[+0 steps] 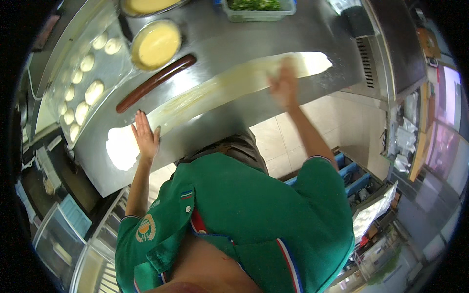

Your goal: The person rolls dough balls into flat sheets using a rolling pin, spreads a yellow paste, sprinkles chopped green onions, and rolls the dough into cylindrical shapes. The finished rolls are placed on a tray.

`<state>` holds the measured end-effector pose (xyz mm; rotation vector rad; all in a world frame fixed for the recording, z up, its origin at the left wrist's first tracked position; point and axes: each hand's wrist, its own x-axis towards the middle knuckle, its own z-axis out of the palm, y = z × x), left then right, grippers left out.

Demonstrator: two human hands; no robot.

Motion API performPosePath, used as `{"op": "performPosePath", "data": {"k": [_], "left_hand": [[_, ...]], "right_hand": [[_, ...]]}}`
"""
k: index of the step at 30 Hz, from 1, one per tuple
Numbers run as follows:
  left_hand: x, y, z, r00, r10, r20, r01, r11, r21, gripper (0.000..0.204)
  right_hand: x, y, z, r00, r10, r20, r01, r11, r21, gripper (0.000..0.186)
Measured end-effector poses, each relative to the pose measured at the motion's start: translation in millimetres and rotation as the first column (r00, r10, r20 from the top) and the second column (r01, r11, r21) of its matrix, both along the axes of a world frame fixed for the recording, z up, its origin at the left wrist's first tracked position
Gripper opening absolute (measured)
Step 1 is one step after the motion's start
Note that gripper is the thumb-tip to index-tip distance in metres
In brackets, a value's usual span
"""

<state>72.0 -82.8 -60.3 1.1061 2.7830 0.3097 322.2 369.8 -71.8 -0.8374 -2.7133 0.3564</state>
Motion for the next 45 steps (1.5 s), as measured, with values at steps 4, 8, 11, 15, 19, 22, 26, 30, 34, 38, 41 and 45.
{"op": "performPosePath", "data": {"k": [4,8,11,15,19,22,26,30,34,38,41,45], "left_hand": [[32.8,100.5,15.7,0.949,-0.298,0.105,0.304,0.952,-0.040,0.082],[57.4,201.3,22.9,0.840,-0.539,0.063,0.532,0.841,0.099,0.086],[61.1,228.8,24.0,0.785,-0.612,0.095,0.598,0.789,0.138,0.087],[29.9,173.3,21.3,0.805,-0.584,0.108,0.586,0.810,0.015,0.089],[4.7,69.4,30.7,0.876,-0.457,0.156,0.473,0.877,-0.087,0.091],[-11.5,-11.8,30.9,0.913,-0.366,0.181,0.389,0.914,-0.115,0.094],[-24.2,-114.7,28.5,0.958,-0.208,0.198,0.245,0.952,-0.183,0.097],[-67.9,-169.1,23.5,0.999,-0.051,-0.011,0.049,0.991,-0.124,0.088],[-66.1,-158.8,2.1,0.995,0.100,-0.020,-0.099,0.994,0.038,0.085],[-41.3,-178.7,8.9,0.998,0.018,0.067,-0.016,0.999,-0.032,0.085],[-37.5,-174.1,14.3,0.999,0.043,0.018,-0.042,0.999,-0.013,0.084],[-46.1,-171.6,9.2,0.994,0.085,0.072,-0.093,0.989,0.115,0.082]], "right_hand": [[-36.5,-31.7,20.1,0.991,0.099,-0.087,-0.128,0.566,-0.815,0.062],[-3.8,109.5,3.1,0.854,-0.516,0.071,0.047,-0.059,-0.997,0.047],[64.1,204.8,-15.2,0.664,-0.748,0.020,0.617,0.532,-0.581,0.040],[13.4,96.0,-33.1,0.917,-0.393,-0.067,0.379,0.807,0.452,0.076],[-46.8,-91.5,-1.6,0.986,0.015,0.164,-0.014,1.000,-0.005,0.096],[-66.5,-176.2,16.6,0.973,0.216,0.082,-0.199,0.964,-0.174,0.093],[-116.8,-191.5,39.1,0.942,0.320,0.103,-0.304,0.942,-0.141,0.064],[-234.7,-181.6,77.0,0.828,0.441,-0.347,-0.447,0.892,0.065,0.027],[-280.1,-185.2,66.3,0.889,0.403,0.215,-0.417,0.909,0.022,0.024],[-266.2,-207.6,66.1,0.905,0.321,-0.280,-0.387,0.894,-0.225,0.024],[-228.6,-282.3,51.0,0.744,0.380,-0.549,-0.537,0.829,-0.154,0.042],[-192.3,-399.3,16.8,0.601,0.761,-0.244,-0.797,0.548,-0.253,0.061]]}}
